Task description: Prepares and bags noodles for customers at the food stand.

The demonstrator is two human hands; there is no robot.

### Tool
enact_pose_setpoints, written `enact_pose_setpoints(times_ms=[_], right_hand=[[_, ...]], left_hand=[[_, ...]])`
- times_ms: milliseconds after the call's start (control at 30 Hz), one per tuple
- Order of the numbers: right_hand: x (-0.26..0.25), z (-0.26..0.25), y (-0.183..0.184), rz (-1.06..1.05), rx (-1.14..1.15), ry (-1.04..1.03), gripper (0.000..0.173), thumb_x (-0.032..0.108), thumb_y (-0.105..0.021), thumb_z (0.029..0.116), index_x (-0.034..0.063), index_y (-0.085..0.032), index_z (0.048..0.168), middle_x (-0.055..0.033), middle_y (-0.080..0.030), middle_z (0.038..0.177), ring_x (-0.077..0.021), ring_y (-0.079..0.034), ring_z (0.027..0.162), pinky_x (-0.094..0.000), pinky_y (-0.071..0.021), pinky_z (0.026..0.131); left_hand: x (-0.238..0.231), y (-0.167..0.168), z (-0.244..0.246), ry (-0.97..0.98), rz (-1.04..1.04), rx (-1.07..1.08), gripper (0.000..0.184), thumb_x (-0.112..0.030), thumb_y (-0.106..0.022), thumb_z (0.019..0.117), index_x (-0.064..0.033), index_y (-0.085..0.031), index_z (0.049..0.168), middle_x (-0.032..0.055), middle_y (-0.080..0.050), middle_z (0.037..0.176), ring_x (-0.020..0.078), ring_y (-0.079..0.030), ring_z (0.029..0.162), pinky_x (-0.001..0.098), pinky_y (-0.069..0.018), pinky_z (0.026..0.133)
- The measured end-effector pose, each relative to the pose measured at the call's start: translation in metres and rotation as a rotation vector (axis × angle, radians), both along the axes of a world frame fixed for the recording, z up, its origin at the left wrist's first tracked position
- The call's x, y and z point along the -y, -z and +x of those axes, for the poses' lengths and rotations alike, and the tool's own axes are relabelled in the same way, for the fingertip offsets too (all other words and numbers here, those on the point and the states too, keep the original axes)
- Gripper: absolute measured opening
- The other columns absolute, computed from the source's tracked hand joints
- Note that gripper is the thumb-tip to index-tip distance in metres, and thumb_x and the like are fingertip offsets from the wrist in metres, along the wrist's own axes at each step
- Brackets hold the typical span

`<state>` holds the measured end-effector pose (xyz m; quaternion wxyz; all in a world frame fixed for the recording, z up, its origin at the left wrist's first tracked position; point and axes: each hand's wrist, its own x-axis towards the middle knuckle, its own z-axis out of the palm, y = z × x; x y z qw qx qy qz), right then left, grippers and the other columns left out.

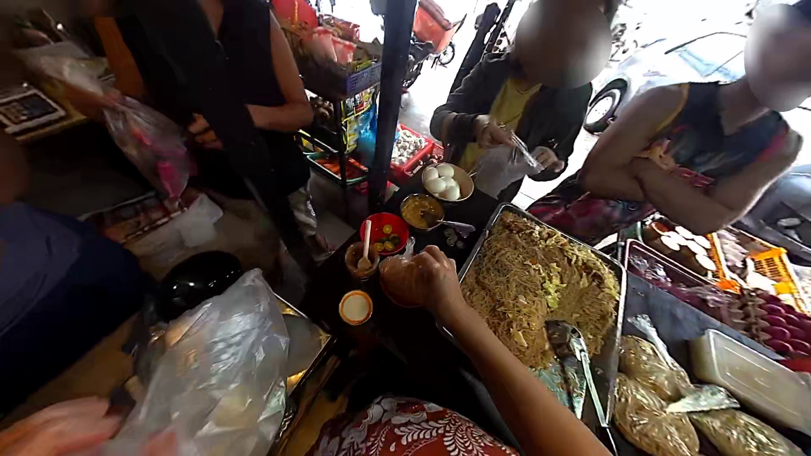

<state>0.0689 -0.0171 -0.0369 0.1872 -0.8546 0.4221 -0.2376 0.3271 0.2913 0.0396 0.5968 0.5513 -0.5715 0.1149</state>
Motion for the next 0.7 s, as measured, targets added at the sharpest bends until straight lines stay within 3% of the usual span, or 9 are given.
enact_pose_setpoints(times_ms=[67,100,167,200,267,367,533,633,700], right_hand=[[0.001,0.002,-0.003,0.071,0.022,0.006,0.025,0.014,-0.055,0.0994,-0.0037,-0.071,0.106,-0.0215,-0.068,0.116,-0.0377,-0.066,0.109,-0.0580,-0.0498,0.096],[0.002,0.002,-0.003,0.128,0.052,0.010,0.025,0.012,-0.053,0.0992,-0.0058,-0.070,0.106,-0.0229,-0.067,0.116,-0.0378,-0.065,0.108,-0.0574,-0.0504,0.095],[0.004,0.000,-0.003,0.225,0.129,0.023,0.026,0.011,-0.051,0.0991,-0.0082,-0.067,0.105,-0.0241,-0.065,0.115,-0.0368,-0.064,0.107,-0.0557,-0.0516,0.094],[0.004,-0.002,-0.004,0.267,0.168,0.032,0.026,0.011,-0.051,0.1002,-0.0083,-0.067,0.105,-0.0230,-0.064,0.114,-0.0346,-0.064,0.106,-0.0537,-0.0523,0.093],[0.007,-0.006,-0.008,0.328,0.242,0.046,0.024,0.013,-0.050,0.1025,-0.0060,-0.066,0.103,-0.0189,-0.064,0.108,-0.0283,-0.064,0.101,-0.0474,-0.0534,0.091],[0.012,-0.010,-0.011,0.393,0.270,-0.022,0.022,0.013,-0.052,0.1026,-0.0043,-0.066,0.100,-0.0156,-0.064,0.103,-0.0234,-0.063,0.097,-0.0419,-0.0530,0.089],[0.018,-0.008,-0.015,0.355,0.038,-0.173,0.024,0.019,-0.060,0.0987,-0.0014,-0.071,0.103,-0.0152,-0.067,0.106,-0.0245,-0.067,0.093,-0.0440,-0.0563,0.087],[0.038,-0.008,-0.043,0.390,-0.165,-0.200,0.026,0.023,-0.062,0.0952,0.0051,-0.077,0.107,-0.0139,-0.070,0.111,-0.0295,-0.068,0.099,-0.0549,-0.0541,0.089],[0.055,0.001,-0.050,0.213,-0.199,-0.138,0.019,0.018,-0.064,0.0956,0.0068,-0.077,0.104,-0.0133,-0.072,0.106,-0.0320,-0.070,0.097,-0.0597,-0.0558,0.086]], left_hand=[[0.022,-0.008,-0.019,0.135,0.048,0.087,0.007,-0.017,-0.064,0.0943,-0.0166,-0.060,0.089,-0.0064,-0.065,0.121,0.0127,-0.057,0.126,0.0409,-0.0418,0.115],[0.034,-0.005,-0.030,0.255,0.061,0.065,0.007,-0.016,-0.063,0.0962,-0.0184,-0.059,0.090,-0.0073,-0.068,0.119,0.0126,-0.062,0.121,0.0417,-0.0473,0.112],[0.056,0.011,-0.051,0.386,0.137,0.002,0.009,-0.018,-0.058,0.0988,-0.0173,-0.055,0.090,-0.0039,-0.068,0.099,0.0112,-0.070,0.096,0.0336,-0.0616,0.088],[0.065,0.020,-0.058,0.407,0.233,0.005,0.011,-0.025,-0.053,0.1001,-0.0161,-0.053,0.095,-0.0014,-0.063,0.091,0.0095,-0.065,0.084,0.0274,-0.0585,0.074],[0.086,0.035,-0.066,0.426,0.431,0.040,0.033,-0.039,-0.047,0.0958,-0.0102,-0.059,0.107,0.0043,-0.063,0.087,0.0126,-0.063,0.074,0.0314,-0.0547,0.062],[0.121,0.044,-0.076,0.305,0.648,0.050,0.051,-0.051,-0.047,0.0988,-0.0059,-0.066,0.115,0.0031,-0.066,0.082,0.0156,-0.063,0.068,0.0404,-0.0539,0.059],[0.175,0.065,-0.105,0.179,0.999,-0.004,0.055,-0.033,-0.068,0.0966,-0.0013,-0.054,0.139,0.0178,-0.067,0.119,0.0329,-0.069,0.100,0.0526,-0.0575,0.085],[0.190,0.083,-0.124,0.128,0.930,0.013,0.050,-0.030,-0.065,0.0977,-0.0026,-0.056,0.138,0.0176,-0.066,0.122,0.0316,-0.071,0.095,0.0491,-0.0597,0.078],[0.196,0.090,-0.131,0.084,0.860,0.029,0.041,-0.026,-0.063,0.0983,-0.0046,-0.060,0.134,0.0150,-0.068,0.118,0.0288,-0.072,0.088,0.0460,-0.0605,0.072]])
